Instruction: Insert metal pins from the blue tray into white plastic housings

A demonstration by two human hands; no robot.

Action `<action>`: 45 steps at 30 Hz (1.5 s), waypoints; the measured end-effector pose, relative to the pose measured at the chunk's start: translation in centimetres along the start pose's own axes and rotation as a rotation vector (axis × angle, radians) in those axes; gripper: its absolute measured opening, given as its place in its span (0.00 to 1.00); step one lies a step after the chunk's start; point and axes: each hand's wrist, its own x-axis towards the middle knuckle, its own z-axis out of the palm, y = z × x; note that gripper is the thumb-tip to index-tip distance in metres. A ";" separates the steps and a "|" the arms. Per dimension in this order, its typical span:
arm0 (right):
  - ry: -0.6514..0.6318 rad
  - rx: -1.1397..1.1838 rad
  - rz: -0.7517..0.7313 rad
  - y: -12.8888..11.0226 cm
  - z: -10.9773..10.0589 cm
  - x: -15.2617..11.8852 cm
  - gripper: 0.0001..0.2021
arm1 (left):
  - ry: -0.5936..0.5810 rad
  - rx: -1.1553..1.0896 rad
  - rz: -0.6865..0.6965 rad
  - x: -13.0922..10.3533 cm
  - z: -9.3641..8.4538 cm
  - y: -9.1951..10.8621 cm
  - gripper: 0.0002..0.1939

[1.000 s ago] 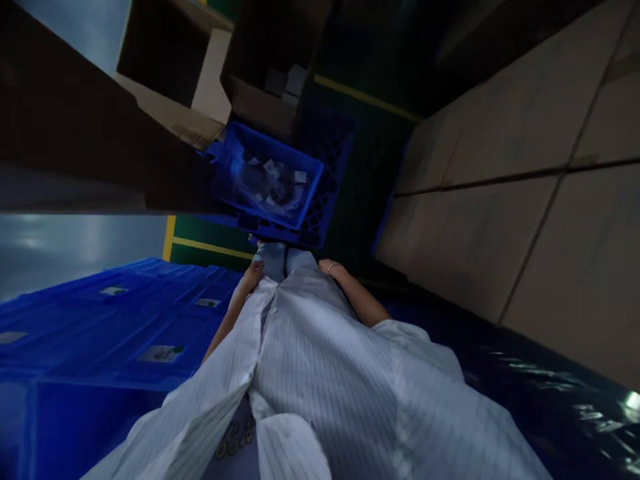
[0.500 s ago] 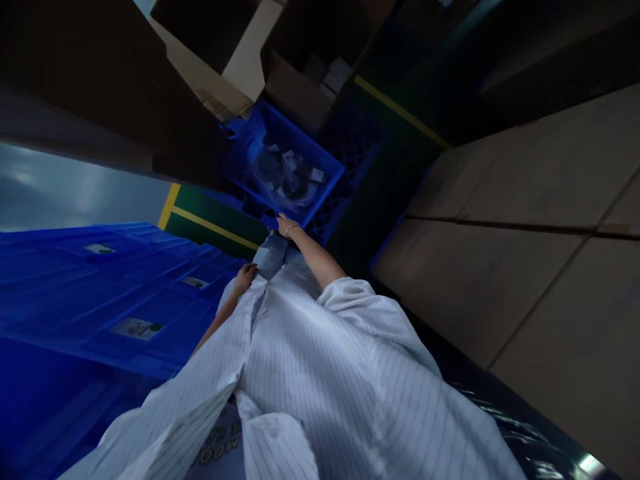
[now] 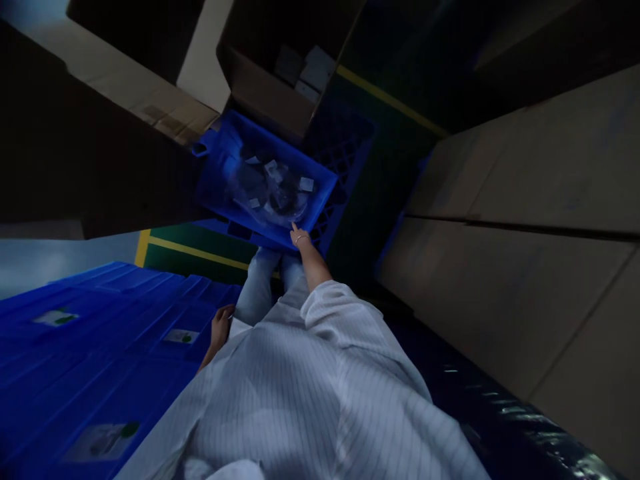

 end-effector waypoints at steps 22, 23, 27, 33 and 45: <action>0.323 0.459 0.056 3.6 -2.1 4.2 0.18 | 0.074 -0.192 -0.173 2.1 0.5 0.8 0.21; 0.368 0.505 0.057 3.4 -3.3 1.8 0.18 | 0.069 -0.188 -0.166 1.2 0.2 1.6 0.21; 0.582 0.663 -0.008 2.5 -9.3 -7.9 0.15 | 0.052 -0.165 -0.084 -1.2 -0.4 5.8 0.18; 0.802 0.831 -0.172 2.0 -16.5 -16.9 0.16 | -0.051 -0.144 0.104 -1.0 0.7 12.6 0.17; 0.694 0.893 0.166 -0.8 -7.6 -5.8 0.16 | -0.241 0.185 0.111 -0.1 0.9 7.5 0.14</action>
